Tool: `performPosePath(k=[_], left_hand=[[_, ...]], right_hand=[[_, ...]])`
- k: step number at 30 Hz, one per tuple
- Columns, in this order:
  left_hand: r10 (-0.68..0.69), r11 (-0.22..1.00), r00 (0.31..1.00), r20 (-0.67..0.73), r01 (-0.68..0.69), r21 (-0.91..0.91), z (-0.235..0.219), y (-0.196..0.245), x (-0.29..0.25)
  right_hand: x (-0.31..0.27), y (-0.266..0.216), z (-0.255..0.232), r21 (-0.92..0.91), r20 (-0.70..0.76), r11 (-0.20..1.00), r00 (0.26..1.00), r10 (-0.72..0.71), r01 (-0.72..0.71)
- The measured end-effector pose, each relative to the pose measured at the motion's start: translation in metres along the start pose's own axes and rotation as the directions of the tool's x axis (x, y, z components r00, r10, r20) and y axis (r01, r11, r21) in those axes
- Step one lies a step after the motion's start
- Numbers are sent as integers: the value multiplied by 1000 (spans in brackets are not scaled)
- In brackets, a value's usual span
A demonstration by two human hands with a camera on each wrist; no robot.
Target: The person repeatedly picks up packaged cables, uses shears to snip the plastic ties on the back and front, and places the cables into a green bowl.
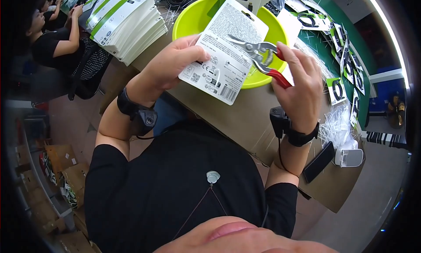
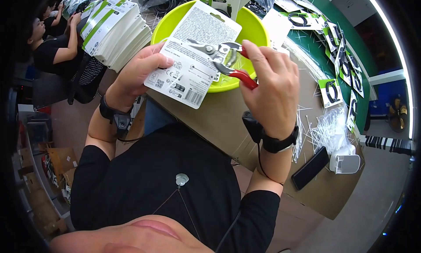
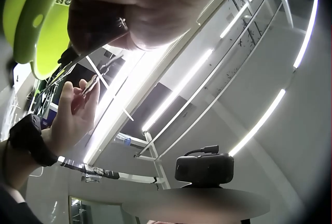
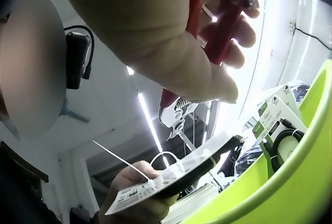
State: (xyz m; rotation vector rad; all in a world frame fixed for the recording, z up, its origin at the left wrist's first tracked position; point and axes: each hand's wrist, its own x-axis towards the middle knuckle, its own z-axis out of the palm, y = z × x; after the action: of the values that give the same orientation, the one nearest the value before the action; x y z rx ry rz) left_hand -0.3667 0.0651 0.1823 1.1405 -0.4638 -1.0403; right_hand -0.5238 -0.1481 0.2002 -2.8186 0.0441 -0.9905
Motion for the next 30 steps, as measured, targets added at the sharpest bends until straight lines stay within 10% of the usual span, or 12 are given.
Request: performPosePath(k=[10,18,22,30], left_hand=[[-1,998,1000,14,0,62,22,1,-5],[25,999,999,-27,-24,38,12,-1,6],[31,991,998,-53,-37,-125,-11,3,17],[51,984,998,-36,-57,-171,-18,4,14]], right_hand=[[0,-5,3,-28,48,998,997,-53,54],[-7,5,11,227,123,960,983,139,-164],[0,4,1,188,-95,982,995,26,-8],[1,-9,-1,45,152,998,987,-60,54]])
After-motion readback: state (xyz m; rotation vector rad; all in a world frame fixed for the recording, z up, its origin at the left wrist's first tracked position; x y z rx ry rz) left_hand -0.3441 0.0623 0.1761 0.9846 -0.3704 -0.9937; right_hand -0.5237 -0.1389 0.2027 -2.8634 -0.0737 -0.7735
